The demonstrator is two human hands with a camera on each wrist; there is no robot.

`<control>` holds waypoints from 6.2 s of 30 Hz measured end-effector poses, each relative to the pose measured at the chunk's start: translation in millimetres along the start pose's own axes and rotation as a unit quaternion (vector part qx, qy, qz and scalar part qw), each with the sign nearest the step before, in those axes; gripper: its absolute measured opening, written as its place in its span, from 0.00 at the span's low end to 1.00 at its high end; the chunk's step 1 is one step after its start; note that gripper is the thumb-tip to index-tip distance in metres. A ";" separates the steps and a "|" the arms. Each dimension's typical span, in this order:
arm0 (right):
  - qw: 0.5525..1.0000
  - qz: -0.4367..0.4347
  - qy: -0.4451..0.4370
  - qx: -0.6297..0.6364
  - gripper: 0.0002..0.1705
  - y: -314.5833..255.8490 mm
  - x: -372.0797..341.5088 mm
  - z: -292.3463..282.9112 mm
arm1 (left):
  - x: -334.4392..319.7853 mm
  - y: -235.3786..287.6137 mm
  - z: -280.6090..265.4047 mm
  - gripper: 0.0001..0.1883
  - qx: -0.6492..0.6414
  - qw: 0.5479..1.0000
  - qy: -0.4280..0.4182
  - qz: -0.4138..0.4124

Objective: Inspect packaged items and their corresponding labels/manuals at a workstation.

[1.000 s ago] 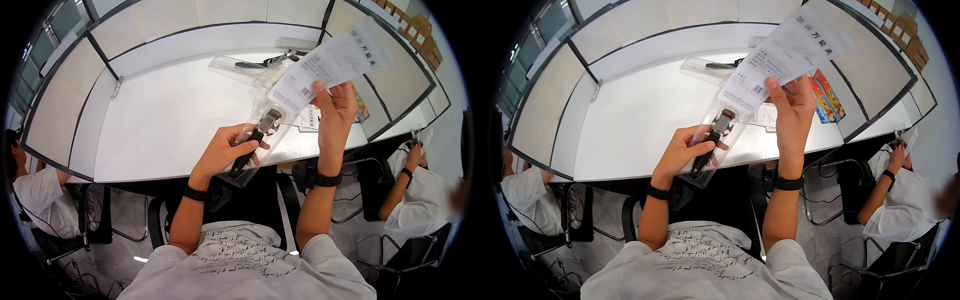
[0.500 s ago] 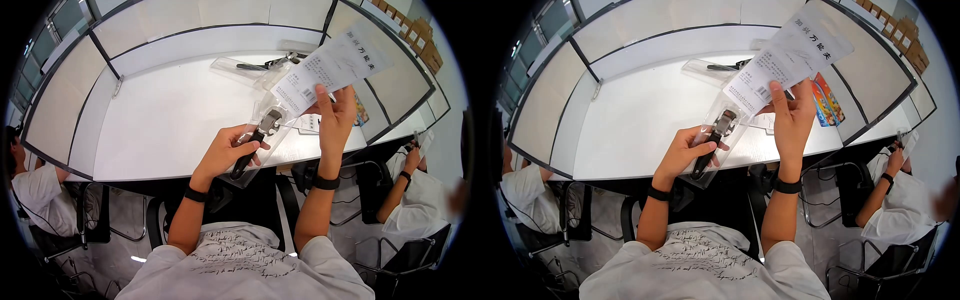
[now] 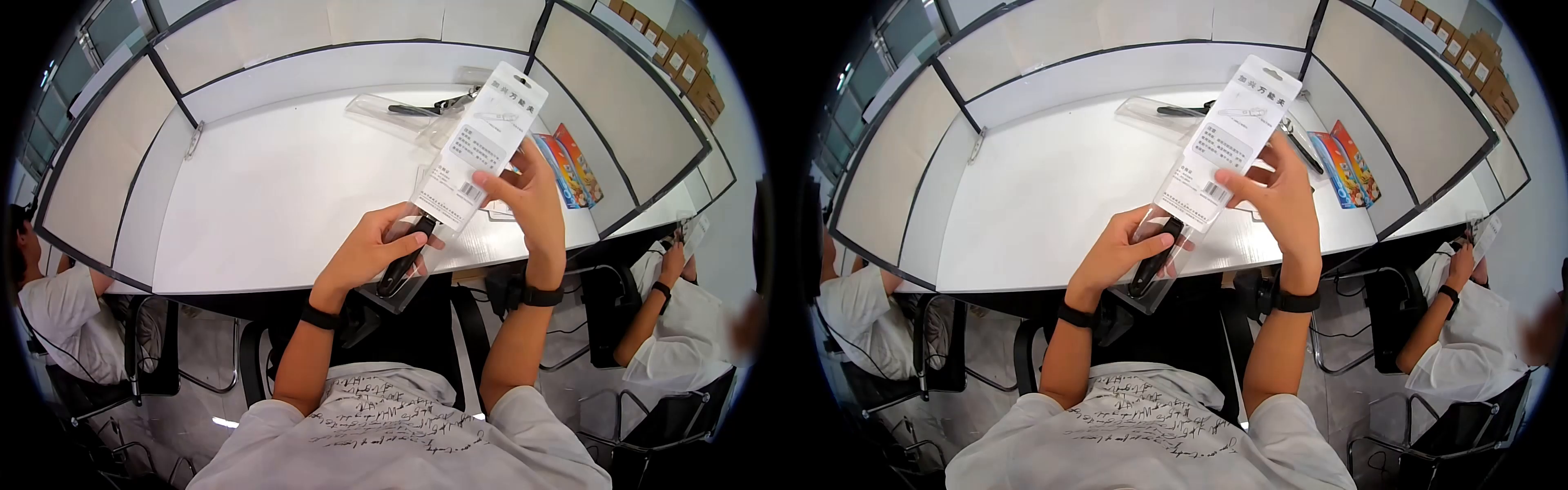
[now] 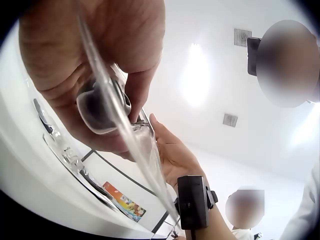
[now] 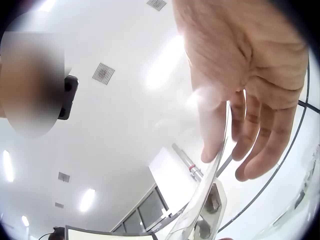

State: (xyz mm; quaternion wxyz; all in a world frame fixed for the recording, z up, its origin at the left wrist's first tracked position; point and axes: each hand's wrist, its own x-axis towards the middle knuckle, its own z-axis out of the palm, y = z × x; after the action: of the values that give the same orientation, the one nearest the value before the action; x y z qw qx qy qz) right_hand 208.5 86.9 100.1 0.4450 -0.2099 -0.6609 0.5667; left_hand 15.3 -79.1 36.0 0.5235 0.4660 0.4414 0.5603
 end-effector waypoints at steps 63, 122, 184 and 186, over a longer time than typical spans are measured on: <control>0.983 -0.084 0.164 -0.018 0.24 22.3 8.5 -42.2 | 22.4 -7.1 9.5 0.33 -0.083 0.986 0.138 0.047; 0.992 0.090 -0.075 0.040 0.19 24.4 -4.2 -76.4 | 20.6 -12.9 7.6 0.36 -0.097 0.982 0.127 0.104; 0.802 -0.006 0.367 -0.472 0.22 128.3 6.6 -200.4 | 26.3 -56.8 -12.5 0.12 0.022 0.990 0.123 0.060; 0.777 -0.007 0.379 -0.503 0.23 120.5 -1.5 -190.0 | 27.3 -59.2 -13.7 0.12 0.021 0.991 0.118 0.055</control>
State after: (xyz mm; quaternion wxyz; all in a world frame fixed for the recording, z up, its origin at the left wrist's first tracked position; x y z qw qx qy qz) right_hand 338.9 225.0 -20.5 0.4942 -0.5970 -0.6315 0.0255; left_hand 11.7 -48.3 -23.0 0.4259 0.4312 0.4854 0.6301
